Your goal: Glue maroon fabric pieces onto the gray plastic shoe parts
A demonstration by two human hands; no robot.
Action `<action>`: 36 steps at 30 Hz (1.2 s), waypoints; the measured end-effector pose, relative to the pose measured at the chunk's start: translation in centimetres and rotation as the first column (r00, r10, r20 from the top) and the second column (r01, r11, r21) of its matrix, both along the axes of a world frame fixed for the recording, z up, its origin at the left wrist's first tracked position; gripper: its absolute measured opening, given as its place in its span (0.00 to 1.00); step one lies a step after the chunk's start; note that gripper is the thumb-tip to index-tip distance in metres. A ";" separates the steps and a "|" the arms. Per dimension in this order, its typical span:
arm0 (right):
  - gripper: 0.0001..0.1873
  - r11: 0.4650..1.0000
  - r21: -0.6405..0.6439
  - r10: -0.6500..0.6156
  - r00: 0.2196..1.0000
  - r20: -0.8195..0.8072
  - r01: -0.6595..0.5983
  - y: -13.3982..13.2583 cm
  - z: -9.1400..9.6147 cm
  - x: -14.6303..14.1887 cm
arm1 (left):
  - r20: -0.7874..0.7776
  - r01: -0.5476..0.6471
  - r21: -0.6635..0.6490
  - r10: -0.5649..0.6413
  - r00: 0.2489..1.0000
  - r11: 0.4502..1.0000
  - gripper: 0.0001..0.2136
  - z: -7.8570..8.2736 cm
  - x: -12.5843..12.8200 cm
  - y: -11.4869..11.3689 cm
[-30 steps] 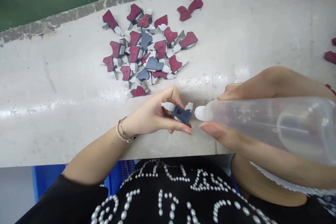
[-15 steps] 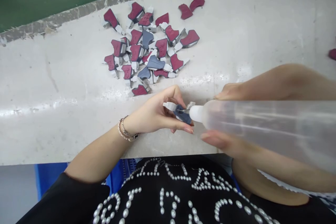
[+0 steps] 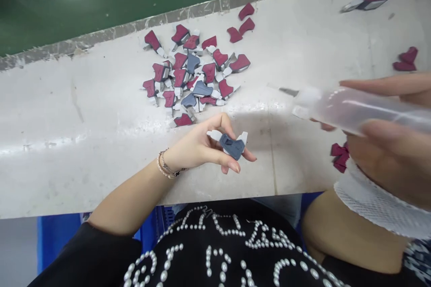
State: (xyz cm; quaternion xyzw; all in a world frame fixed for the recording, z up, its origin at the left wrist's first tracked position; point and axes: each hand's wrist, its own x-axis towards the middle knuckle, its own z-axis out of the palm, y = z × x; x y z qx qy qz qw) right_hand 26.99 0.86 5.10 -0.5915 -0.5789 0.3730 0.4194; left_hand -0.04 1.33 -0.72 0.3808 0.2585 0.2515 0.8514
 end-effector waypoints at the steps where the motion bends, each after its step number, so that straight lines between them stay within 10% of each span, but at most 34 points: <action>1: 0.14 1.000 0.026 0.007 0.999 -0.032 -0.006 0.1 0.0 -0.3 | 0.011 -0.001 0.010 0.001 1.000 1.000 0.22 0.0 0.0 -0.1; 12: 0.24 0.949 -0.117 0.310 0.933 0.182 -0.292 0.6 -3.6 -2.7 | -0.098 0.010 0.180 0.008 0.995 0.984 0.16 0.2 0.2 -0.5; 18: 0.18 0.981 -0.169 0.013 0.830 0.557 0.099 -3.1 -1.0 5.8 | -0.172 0.043 0.226 -0.004 0.985 0.973 0.13 0.4 0.6 -1.1; 22: 0.14 0.947 -0.256 0.030 0.739 0.674 0.195 -4.3 -0.6 10.1 | -0.169 0.057 0.257 -0.014 0.986 0.965 0.14 0.1 0.9 -1.4; 36: 0.08 0.926 -0.351 0.131 0.753 0.645 0.139 -2.4 -0.5 8.3 | -0.289 0.014 0.321 0.084 0.954 0.947 0.16 -0.1 0.8 -1.3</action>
